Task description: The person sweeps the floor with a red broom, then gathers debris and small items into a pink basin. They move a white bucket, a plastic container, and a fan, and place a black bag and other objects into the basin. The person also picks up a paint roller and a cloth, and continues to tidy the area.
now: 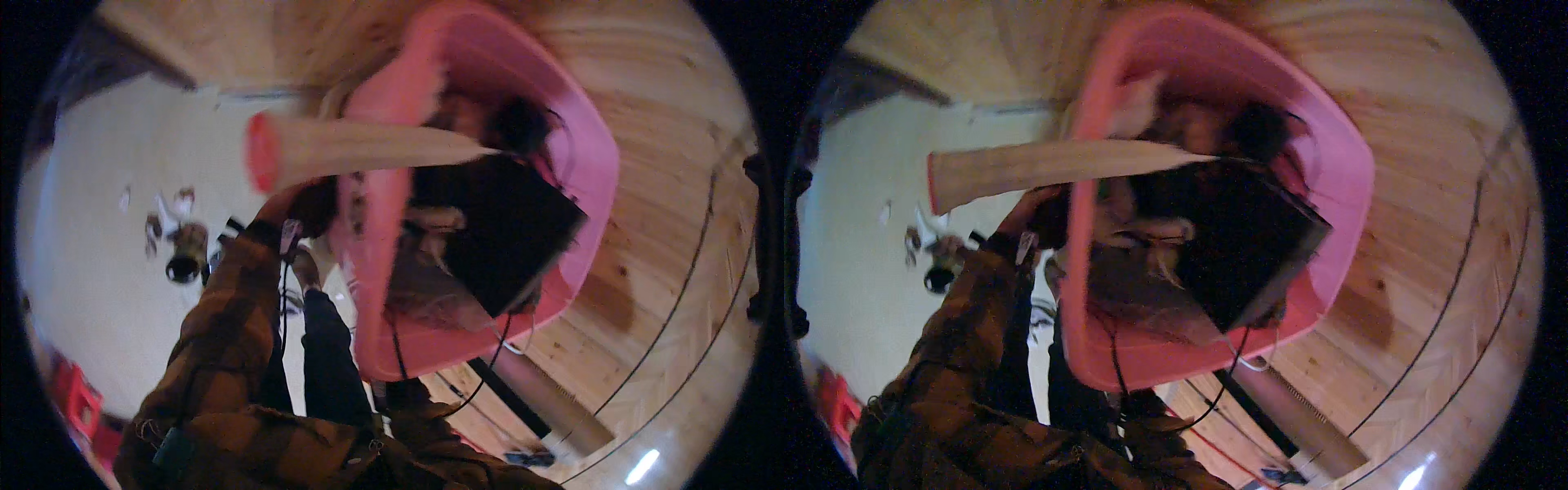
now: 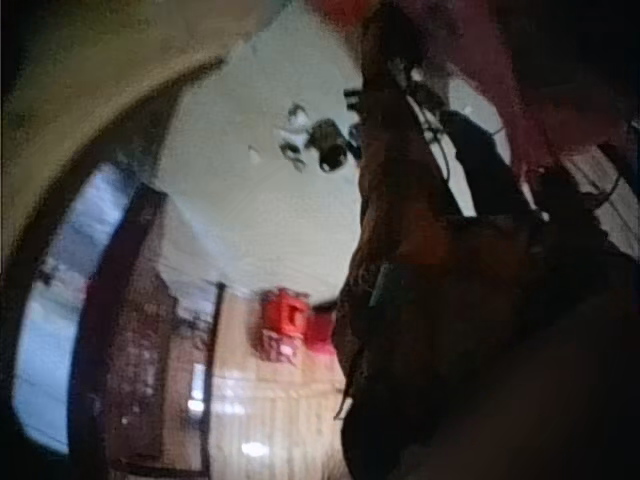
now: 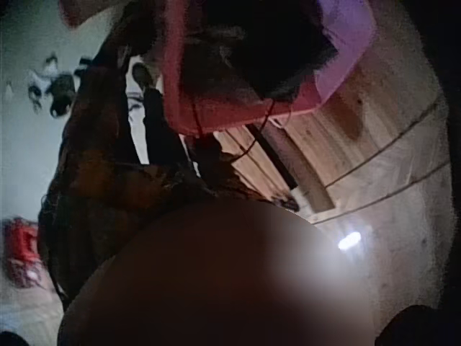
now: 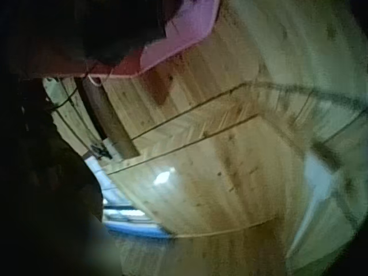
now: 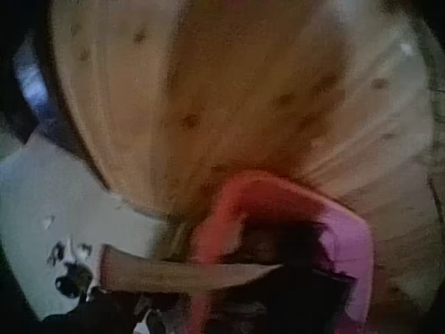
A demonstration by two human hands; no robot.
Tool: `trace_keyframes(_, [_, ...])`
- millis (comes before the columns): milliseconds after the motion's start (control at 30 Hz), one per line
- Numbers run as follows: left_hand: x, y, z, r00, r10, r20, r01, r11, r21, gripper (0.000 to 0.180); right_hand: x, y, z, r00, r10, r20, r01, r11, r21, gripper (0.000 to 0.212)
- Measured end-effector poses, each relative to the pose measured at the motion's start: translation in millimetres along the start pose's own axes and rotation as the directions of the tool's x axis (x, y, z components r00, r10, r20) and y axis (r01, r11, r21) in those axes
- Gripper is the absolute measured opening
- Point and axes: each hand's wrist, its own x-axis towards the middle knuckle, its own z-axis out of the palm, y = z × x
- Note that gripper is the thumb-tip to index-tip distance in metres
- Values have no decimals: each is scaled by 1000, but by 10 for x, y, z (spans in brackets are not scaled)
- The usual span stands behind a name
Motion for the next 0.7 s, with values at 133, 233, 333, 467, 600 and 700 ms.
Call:
trace_keyframes(133, [-47, 1, 422, 934, -101, -343, 274, 818, 505, 36, -254, 1032, -1215, 843, 514, -160, -419, 813, 404, 13])
trace_keyframes(233, [-343, 0, 729, 947, -129, -294, 289, 741, 607, 40, -336, 1439, -1991, 731, 611, -305, -295, 686, 665, 11])
trace_keyframes(333, [-900, -48, 1114, 989, -14, -150, 101, 799, 592, 42, -215, 1327, -2722, 570, 595, -566, -167, 759, 630, 13])
trace_keyframes(467, [-1500, -104, 1590, 957, -2, -289, 179, 789, 588, 45, 532, 908, -3701, 466, -151, -872, 214, 975, -55, 22])
trace_keyframes(600, [-1655, -114, 1837, 928, 46, -369, 199, 776, 598, 48, 1675, 856, -4407, 555, -199, -808, -158, 928, -337, 54])
trace_keyframes(700, [-1594, -163, 2037, 932, 66, -356, 194, 739, 645, 51, 2232, 1002, -4498, 893, 71, -444, -130, 986, -103, 53])
